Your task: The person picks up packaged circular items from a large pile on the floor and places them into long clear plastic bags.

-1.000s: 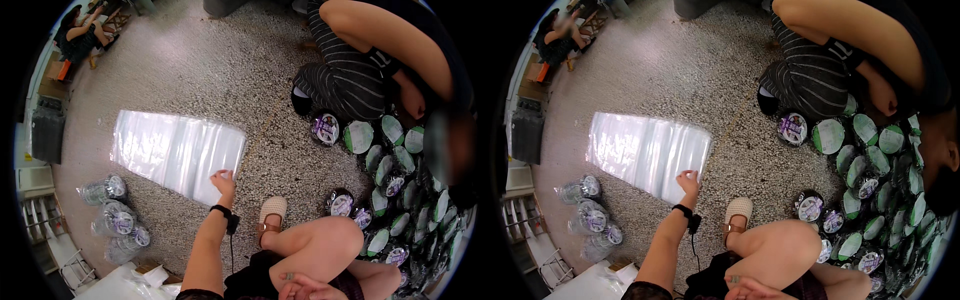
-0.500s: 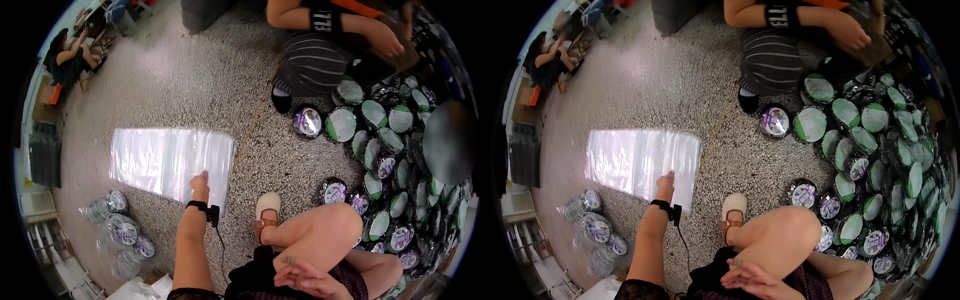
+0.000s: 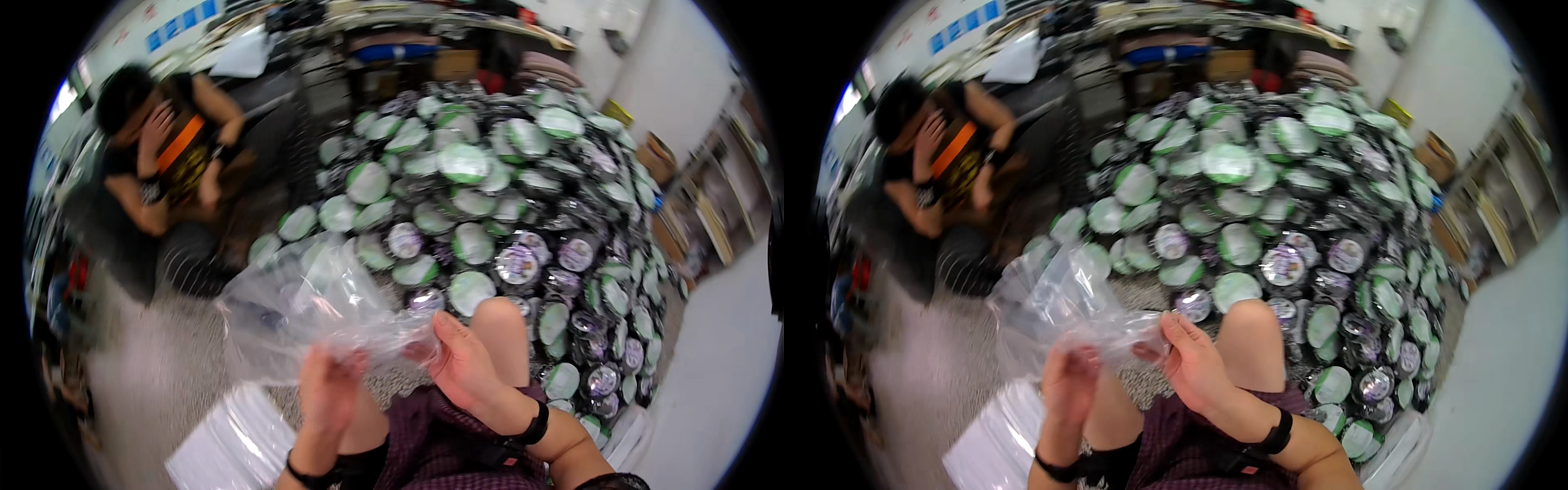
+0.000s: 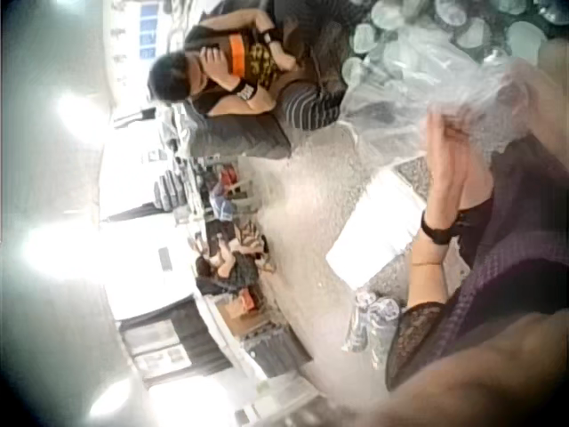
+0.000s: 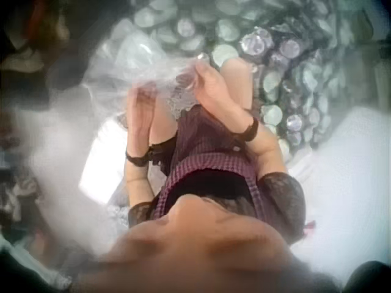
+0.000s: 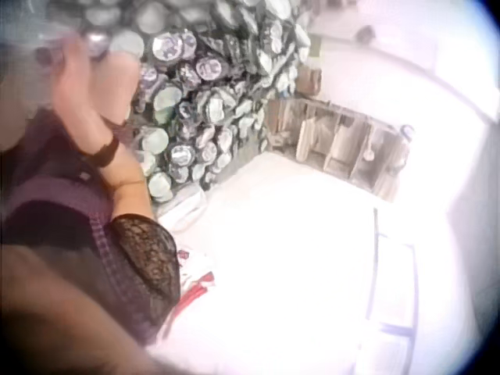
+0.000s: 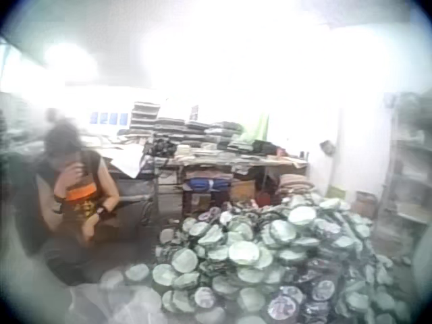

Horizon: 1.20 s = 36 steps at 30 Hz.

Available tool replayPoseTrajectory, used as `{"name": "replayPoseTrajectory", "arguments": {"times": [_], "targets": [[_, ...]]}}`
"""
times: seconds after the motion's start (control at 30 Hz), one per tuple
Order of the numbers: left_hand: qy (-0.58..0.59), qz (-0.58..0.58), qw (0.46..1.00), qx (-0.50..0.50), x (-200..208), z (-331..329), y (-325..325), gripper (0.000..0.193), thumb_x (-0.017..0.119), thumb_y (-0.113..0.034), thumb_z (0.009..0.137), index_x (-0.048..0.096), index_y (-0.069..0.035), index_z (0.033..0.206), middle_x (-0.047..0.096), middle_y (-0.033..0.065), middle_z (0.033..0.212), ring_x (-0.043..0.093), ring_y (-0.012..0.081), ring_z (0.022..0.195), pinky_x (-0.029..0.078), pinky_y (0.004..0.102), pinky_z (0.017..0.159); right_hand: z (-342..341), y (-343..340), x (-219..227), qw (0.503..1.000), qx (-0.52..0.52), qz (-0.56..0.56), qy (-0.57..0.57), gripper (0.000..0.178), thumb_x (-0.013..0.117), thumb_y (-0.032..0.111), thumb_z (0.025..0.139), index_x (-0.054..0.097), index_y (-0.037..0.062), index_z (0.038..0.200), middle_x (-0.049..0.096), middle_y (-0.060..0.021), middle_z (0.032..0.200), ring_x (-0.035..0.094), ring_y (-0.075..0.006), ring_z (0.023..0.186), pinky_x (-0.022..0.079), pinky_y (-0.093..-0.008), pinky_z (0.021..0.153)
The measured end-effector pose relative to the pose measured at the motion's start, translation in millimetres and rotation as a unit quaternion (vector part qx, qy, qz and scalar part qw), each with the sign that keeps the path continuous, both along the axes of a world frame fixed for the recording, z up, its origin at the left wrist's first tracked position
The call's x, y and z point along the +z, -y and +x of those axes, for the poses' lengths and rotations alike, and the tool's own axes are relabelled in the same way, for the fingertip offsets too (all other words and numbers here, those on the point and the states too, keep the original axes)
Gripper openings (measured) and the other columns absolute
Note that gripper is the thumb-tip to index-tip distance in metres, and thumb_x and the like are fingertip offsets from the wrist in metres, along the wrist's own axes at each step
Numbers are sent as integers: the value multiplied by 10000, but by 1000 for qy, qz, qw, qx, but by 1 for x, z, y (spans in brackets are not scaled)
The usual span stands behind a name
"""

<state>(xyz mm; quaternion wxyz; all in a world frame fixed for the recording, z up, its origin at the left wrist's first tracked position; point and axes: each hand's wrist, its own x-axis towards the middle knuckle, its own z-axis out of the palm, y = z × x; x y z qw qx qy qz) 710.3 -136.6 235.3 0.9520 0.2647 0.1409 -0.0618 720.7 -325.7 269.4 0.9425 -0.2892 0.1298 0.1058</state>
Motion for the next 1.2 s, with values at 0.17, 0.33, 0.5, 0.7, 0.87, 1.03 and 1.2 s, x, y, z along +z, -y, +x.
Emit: {"name": "replayPoseTrajectory", "arguments": {"times": [0.17,0.33,0.5,0.7,0.87,1.03,1.2], "targets": [[8,-68,993,-101,6,30,-46,156,448,-170,964,562,-64,981,588,52,811,570,143,757,484,296,737,-46,102,-22,950,308,-44,28,284,529,289,947,573,32,1058,616,-13,876,588,-121,761,485,-285,706],[48,243,927,-282,42,32,16,139,494,-182,946,543,-52,953,510,-21,677,515,86,622,444,242,587,-54,159,-45,970,101,-215,48,232,532,220,945,583,20,1049,605,-1,837,525,-75,662,423,-227,580],[169,363,743,-536,-9,66,32,300,580,-283,865,578,-37,1039,632,56,898,604,149,814,501,304,699,-92,216,-19,987,-93,-131,12,270,535,245,945,575,32,1106,615,-17,928,572,-94,820,455,-232,717],[77,148,934,-317,-36,130,55,452,447,-357,974,430,-100,1345,594,55,966,547,126,767,460,239,681,-191,279,-90,910,-223,-338,-85,446,559,342,917,515,23,1226,600,-66,1069,551,-154,1024,442,-315,874],[-56,277,958,-43,-34,101,104,391,369,-309,1011,477,-111,1331,210,-39,529,193,28,464,166,180,426,-233,291,-273,793,-99,-464,-382,733,644,525,806,463,-6,1278,597,-141,1117,563,-229,1017,463,-377,865],[208,734,612,-205,-105,79,16,384,378,-237,1007,583,41,1177,592,14,833,419,39,632,320,177,561,-231,354,-446,744,-299,-147,-579,816,662,572,771,445,-7,1303,563,-193,1185,554,-301,1038,440,-482,859],[95,883,391,-242,-92,27,-29,340,546,-294,937,622,-5,1099,669,122,946,624,217,806,485,344,678,-214,359,-392,869,-353,-55,-344,545,729,208,790,497,-11,1231,584,-125,1153,574,-260,1039,483,-401,863]]}}
